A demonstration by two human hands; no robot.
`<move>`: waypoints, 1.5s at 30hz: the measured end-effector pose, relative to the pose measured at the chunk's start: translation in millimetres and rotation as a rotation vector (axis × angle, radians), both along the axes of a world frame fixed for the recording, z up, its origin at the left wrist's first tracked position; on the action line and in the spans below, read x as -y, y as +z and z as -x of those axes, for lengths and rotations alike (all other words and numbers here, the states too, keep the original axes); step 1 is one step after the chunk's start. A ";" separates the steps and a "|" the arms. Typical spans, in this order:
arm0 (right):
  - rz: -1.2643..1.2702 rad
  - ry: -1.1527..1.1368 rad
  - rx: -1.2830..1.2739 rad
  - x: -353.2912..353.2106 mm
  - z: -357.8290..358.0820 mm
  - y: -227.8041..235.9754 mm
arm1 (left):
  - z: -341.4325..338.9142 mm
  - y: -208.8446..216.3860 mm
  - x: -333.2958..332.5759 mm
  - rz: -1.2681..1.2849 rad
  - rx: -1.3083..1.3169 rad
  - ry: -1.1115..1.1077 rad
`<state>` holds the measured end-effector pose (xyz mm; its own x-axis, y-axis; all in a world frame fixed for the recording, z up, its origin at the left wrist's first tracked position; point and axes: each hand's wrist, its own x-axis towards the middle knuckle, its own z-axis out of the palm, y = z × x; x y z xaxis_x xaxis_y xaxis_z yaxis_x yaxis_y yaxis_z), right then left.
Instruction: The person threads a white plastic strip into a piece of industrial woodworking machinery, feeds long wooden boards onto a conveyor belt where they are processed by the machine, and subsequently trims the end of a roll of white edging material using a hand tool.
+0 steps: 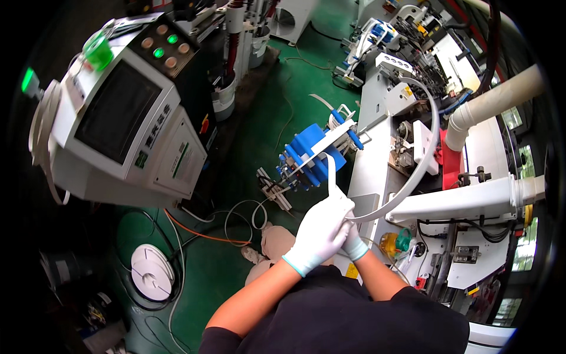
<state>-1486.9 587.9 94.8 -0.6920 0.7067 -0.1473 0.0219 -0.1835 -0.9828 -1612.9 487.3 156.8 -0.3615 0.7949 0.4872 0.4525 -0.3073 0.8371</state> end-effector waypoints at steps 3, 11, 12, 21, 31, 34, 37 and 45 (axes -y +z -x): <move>-0.058 -0.033 0.002 -0.2 16.7 3.8 | 1.9 3.2 -13.0 0.074 -0.056 -0.128; -0.217 -0.191 0.112 -64.7 -3.7 -54.1 | 25.5 14.5 -85.6 0.011 -0.102 -0.216; -0.281 -0.137 0.298 -75.7 -10.9 -58.4 | 31.4 15.6 -98.2 -0.021 -0.111 -0.179; 0.143 -0.406 0.282 -109.8 -8.0 -151.0 | 140.2 -36.4 -215.8 0.371 -0.073 -0.135; 0.502 -0.950 -0.139 -213.7 43.8 -83.0 | 155.3 -97.3 -265.9 0.342 -0.583 -0.660; 0.517 -0.919 -0.514 -216.5 59.8 -50.9 | 162.5 -98.2 -268.1 0.243 -0.523 -0.748; 0.160 -1.007 0.151 -185.5 72.8 -49.4 | 193.8 -104.9 -281.4 0.197 -0.347 -1.071; 0.146 -0.794 0.884 -180.0 154.4 -48.3 | 418.9 -242.6 -346.4 0.597 -0.168 -0.624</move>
<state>-1641.3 767.9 46.4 0.3114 0.8276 -0.4669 0.5090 -0.5602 -0.6535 -2031.7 833.6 -85.8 0.2635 0.9624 -0.0657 0.4797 -0.0717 0.8745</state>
